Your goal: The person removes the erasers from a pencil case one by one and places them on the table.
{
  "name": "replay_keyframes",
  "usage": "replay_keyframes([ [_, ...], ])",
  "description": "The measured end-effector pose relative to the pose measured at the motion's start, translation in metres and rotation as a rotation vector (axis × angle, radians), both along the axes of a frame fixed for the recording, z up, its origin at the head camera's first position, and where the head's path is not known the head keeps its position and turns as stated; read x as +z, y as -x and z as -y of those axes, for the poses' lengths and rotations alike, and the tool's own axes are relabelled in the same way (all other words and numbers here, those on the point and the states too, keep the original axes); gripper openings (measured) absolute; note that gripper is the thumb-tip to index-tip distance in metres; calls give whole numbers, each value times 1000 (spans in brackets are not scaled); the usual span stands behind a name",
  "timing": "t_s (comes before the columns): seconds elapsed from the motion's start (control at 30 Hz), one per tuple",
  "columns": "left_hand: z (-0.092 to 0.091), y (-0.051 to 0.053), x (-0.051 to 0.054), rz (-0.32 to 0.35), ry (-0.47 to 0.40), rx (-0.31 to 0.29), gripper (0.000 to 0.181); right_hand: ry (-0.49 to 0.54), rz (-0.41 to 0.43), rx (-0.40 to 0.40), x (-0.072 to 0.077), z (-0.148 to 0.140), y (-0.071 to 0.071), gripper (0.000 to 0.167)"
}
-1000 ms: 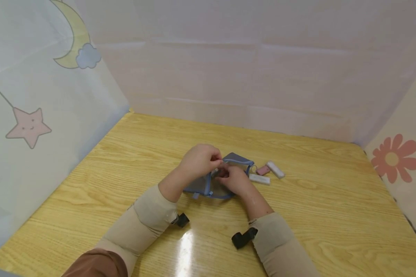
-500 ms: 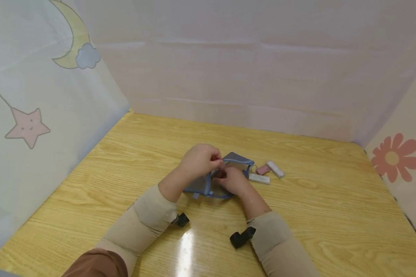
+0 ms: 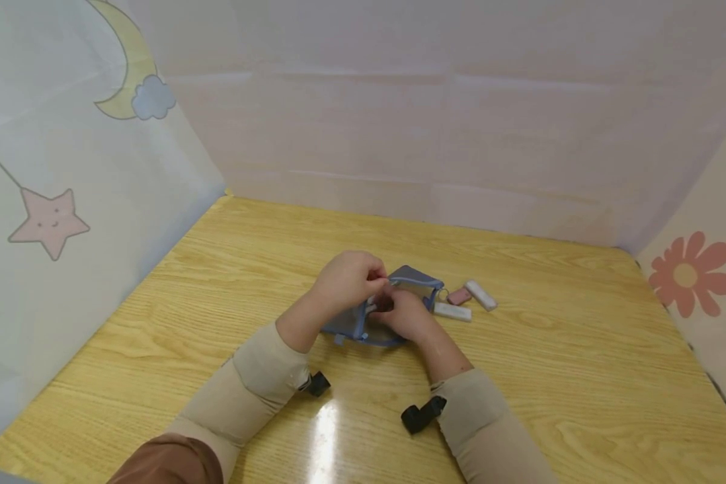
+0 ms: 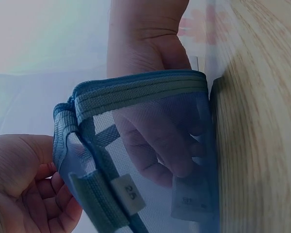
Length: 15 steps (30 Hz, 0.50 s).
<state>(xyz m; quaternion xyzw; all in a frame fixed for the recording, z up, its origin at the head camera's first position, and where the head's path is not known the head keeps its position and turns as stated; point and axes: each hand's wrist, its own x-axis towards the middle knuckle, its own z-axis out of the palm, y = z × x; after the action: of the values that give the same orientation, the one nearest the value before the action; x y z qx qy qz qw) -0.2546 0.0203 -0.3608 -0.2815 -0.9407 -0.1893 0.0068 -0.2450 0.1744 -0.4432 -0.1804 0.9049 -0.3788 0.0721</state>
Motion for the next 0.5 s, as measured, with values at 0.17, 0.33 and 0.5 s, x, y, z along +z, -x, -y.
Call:
replay_keyframes([
  [0.17, 0, 0, 0, -1, -2, 5, 13, 7, 2, 7, 0, 0, -1, 41],
  [0.33, -1, 1, -1, 3, -5, 10, 13, -15, -4, -5, -1, 1, 0, 32],
  [0.5, 0, 1, -1, 16, -4, 18, 13, -15, -10, -18, 0, 0, 0, 22],
])
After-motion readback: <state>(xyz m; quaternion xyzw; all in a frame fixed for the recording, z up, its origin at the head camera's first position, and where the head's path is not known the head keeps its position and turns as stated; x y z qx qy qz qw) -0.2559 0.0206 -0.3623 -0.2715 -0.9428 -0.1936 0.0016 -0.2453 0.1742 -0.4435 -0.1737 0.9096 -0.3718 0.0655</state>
